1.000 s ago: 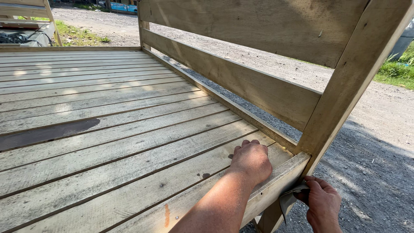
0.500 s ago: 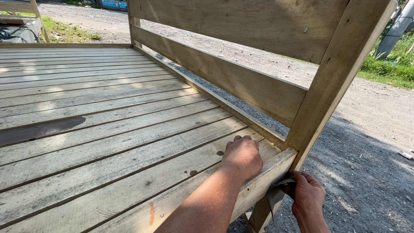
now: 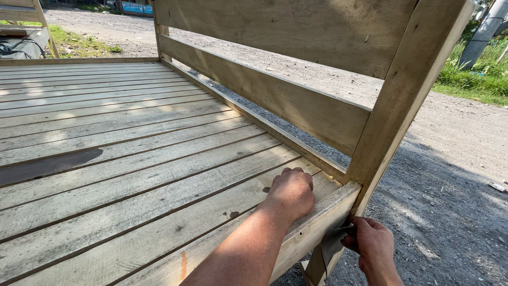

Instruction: The person sands a wooden bed frame by hand using a sheet of sandpaper. They first sand the edge rail and side of the frame, then move across the slatted deck, rubbing the sandpaper over the planks and smoothing the surface section by section.

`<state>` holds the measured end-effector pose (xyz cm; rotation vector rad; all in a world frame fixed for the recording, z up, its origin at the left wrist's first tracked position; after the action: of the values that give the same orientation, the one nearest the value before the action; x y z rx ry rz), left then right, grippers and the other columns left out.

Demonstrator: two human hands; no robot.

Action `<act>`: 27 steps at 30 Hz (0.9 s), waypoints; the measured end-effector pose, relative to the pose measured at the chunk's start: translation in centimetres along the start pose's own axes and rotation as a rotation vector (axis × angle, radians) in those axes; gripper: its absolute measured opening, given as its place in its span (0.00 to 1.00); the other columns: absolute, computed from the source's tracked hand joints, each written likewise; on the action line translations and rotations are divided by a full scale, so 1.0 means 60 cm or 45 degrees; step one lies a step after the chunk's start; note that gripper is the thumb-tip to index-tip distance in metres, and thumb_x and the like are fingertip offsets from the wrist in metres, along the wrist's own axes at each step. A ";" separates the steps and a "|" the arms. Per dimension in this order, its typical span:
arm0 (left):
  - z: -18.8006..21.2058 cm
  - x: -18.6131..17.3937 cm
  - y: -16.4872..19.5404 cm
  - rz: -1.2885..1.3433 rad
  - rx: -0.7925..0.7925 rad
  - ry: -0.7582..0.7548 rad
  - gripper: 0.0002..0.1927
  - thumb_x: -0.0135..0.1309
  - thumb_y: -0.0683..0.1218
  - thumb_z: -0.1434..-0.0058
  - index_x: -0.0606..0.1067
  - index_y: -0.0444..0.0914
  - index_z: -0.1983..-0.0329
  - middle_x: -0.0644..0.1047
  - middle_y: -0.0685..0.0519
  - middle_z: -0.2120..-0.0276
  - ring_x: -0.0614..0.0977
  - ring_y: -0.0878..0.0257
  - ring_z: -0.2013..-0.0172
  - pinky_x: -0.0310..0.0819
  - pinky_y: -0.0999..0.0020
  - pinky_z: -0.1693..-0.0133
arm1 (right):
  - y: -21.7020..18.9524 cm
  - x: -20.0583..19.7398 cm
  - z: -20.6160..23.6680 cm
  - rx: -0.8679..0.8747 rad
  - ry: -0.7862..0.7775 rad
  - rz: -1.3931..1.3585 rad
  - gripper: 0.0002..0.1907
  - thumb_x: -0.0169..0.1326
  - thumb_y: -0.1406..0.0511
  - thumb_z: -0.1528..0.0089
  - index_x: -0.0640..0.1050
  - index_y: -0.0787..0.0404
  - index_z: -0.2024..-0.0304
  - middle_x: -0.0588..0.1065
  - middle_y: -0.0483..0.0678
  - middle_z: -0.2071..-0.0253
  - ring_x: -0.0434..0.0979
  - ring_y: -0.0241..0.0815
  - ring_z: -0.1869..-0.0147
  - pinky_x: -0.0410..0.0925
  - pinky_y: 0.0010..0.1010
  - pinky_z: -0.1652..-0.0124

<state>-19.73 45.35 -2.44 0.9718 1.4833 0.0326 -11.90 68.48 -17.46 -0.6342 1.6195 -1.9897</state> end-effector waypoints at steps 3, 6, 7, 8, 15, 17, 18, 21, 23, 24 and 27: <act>-0.003 0.003 0.000 -0.028 0.026 0.011 0.12 0.52 0.39 0.44 0.82 0.40 0.59 0.75 0.50 0.47 0.71 0.52 0.39 0.62 0.55 0.35 | -0.026 0.001 0.013 -0.071 0.022 0.117 0.13 0.54 0.67 0.34 0.81 0.72 0.53 0.78 0.55 0.71 0.75 0.42 0.78 0.74 0.35 0.75; -0.004 0.004 0.003 -0.045 0.045 0.021 0.12 0.52 0.39 0.45 0.82 0.40 0.59 0.76 0.49 0.48 0.71 0.51 0.40 0.63 0.54 0.36 | -0.040 0.000 0.022 -0.105 0.077 0.216 0.17 0.58 0.62 0.32 0.81 0.73 0.54 0.78 0.57 0.71 0.75 0.44 0.77 0.72 0.34 0.75; -0.003 0.003 0.004 -0.045 0.046 0.025 0.12 0.52 0.39 0.45 0.82 0.40 0.59 0.76 0.49 0.48 0.71 0.51 0.40 0.63 0.54 0.36 | -0.042 0.001 0.023 -0.116 0.086 0.209 0.18 0.58 0.61 0.32 0.81 0.74 0.55 0.78 0.57 0.71 0.75 0.44 0.77 0.72 0.35 0.74; -0.003 0.004 0.005 -0.054 0.042 0.016 0.12 0.52 0.39 0.44 0.82 0.40 0.59 0.76 0.49 0.47 0.71 0.51 0.40 0.63 0.54 0.36 | -0.042 0.000 0.021 -0.128 0.093 0.201 0.19 0.59 0.60 0.32 0.81 0.75 0.56 0.78 0.56 0.71 0.75 0.44 0.77 0.72 0.35 0.74; 0.002 0.002 0.015 -0.095 -0.005 -0.069 0.13 0.53 0.39 0.42 0.81 0.40 0.55 0.74 0.50 0.45 0.69 0.54 0.38 0.59 0.56 0.33 | -0.027 0.006 -0.009 -0.330 -0.055 0.017 0.15 0.58 0.63 0.34 0.82 0.73 0.57 0.79 0.52 0.70 0.76 0.41 0.76 0.72 0.32 0.74; 0.003 0.002 0.017 -0.102 -0.014 -0.085 0.14 0.52 0.39 0.41 0.81 0.40 0.54 0.74 0.50 0.44 0.69 0.54 0.38 0.59 0.56 0.33 | -0.028 0.007 -0.009 -0.322 -0.101 -0.019 0.15 0.59 0.64 0.36 0.81 0.73 0.57 0.79 0.53 0.70 0.77 0.41 0.76 0.73 0.33 0.74; 0.003 0.002 0.016 -0.100 -0.025 -0.094 0.14 0.51 0.39 0.41 0.81 0.40 0.54 0.73 0.50 0.45 0.69 0.54 0.38 0.59 0.56 0.33 | -0.033 0.007 -0.006 -0.320 -0.124 -0.038 0.15 0.59 0.64 0.36 0.81 0.73 0.57 0.79 0.53 0.70 0.77 0.41 0.76 0.73 0.33 0.73; 0.002 0.002 0.018 -0.132 0.000 -0.072 0.15 0.51 0.39 0.42 0.81 0.38 0.53 0.73 0.48 0.44 0.70 0.53 0.38 0.60 0.55 0.34 | -0.062 0.001 0.013 -0.297 -0.007 0.399 0.15 0.58 0.63 0.35 0.83 0.71 0.56 0.82 0.54 0.68 0.79 0.44 0.75 0.74 0.37 0.71; 0.001 0.003 0.019 -0.143 0.021 -0.055 0.15 0.51 0.39 0.42 0.81 0.38 0.53 0.74 0.48 0.45 0.70 0.52 0.39 0.60 0.55 0.34 | -0.079 0.006 0.029 -0.220 -0.007 0.642 0.17 0.57 0.59 0.33 0.84 0.69 0.56 0.83 0.56 0.69 0.81 0.45 0.75 0.75 0.36 0.69; 0.001 0.004 0.018 -0.135 0.021 -0.056 0.15 0.51 0.39 0.42 0.81 0.38 0.53 0.74 0.48 0.45 0.70 0.52 0.39 0.61 0.55 0.34 | -0.084 0.008 0.037 -0.177 -0.003 0.766 0.19 0.56 0.58 0.32 0.85 0.69 0.56 0.83 0.57 0.69 0.83 0.46 0.75 0.75 0.36 0.67; -0.001 0.005 0.019 -0.149 0.032 -0.043 0.15 0.51 0.39 0.42 0.81 0.37 0.53 0.75 0.47 0.45 0.71 0.51 0.39 0.62 0.54 0.35 | -0.090 0.010 0.053 -0.197 0.084 0.808 0.18 0.55 0.57 0.31 0.85 0.67 0.56 0.84 0.55 0.69 0.84 0.44 0.74 0.74 0.33 0.66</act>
<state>-19.13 46.30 -2.02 0.9002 1.5101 -0.0868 -10.80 66.66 -11.52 -0.0752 1.7463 -1.4417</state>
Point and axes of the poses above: each hand's wrist, its own z-axis away from the middle knuckle, its own x-axis out of the palm, y = z × x, the point moved 8 cm from there along -z, towards the middle knuckle
